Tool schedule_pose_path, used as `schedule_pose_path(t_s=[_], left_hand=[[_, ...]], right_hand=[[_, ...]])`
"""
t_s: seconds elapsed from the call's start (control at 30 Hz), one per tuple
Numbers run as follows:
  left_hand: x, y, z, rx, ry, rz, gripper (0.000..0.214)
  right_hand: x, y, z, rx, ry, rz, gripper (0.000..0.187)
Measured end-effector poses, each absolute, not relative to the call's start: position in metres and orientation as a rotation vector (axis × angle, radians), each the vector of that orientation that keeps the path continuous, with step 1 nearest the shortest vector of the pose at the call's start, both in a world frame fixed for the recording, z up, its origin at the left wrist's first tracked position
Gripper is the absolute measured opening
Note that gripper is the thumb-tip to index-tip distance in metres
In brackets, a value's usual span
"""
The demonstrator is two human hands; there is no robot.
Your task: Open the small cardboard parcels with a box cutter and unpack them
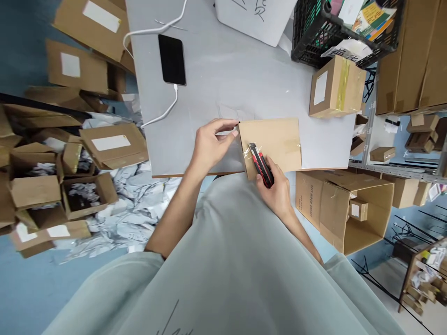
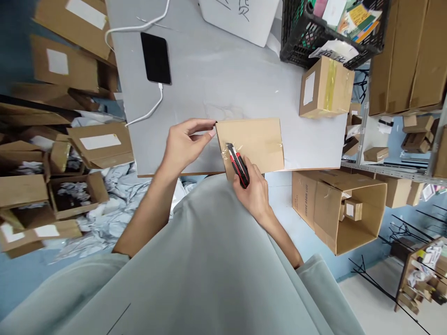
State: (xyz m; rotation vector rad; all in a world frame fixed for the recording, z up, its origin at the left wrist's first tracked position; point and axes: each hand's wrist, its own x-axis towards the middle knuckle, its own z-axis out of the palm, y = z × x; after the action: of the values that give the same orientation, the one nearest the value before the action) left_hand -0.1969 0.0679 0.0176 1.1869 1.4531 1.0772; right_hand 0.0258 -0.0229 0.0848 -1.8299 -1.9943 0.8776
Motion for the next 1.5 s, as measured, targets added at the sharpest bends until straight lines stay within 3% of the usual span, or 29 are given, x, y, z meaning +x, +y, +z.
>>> schedule_pose_path(t_s=[0.17,0.6,0.93,1.1,1.5], left_hand=[[-0.196,0.071,0.015,1.225,1.446,1.052,0.049],[-0.198,0.073,0.01,1.146,1.403,1.058,0.04],[-0.195,0.07,0.015,1.184,1.423,1.015,0.037],[-0.196,0.071,0.011,1.185,1.435,0.985,0.039],[-0.189,0.067,0.004,1.103,1.456,1.022,0.038]], right_hand=[[0.024,-0.025,0.095,-1.837,-2.083,0.873,0.056],[0.005,-0.009,0.13,-2.026,-2.319,0.93,0.056],[-0.045,-0.009,0.174,-2.438,-2.717,0.68,0.062],[-0.068,-0.005,0.18,-2.463,-2.831,0.624,0.069],[-0.081,0.008,0.193,-2.498,-2.872,0.723,0.068]])
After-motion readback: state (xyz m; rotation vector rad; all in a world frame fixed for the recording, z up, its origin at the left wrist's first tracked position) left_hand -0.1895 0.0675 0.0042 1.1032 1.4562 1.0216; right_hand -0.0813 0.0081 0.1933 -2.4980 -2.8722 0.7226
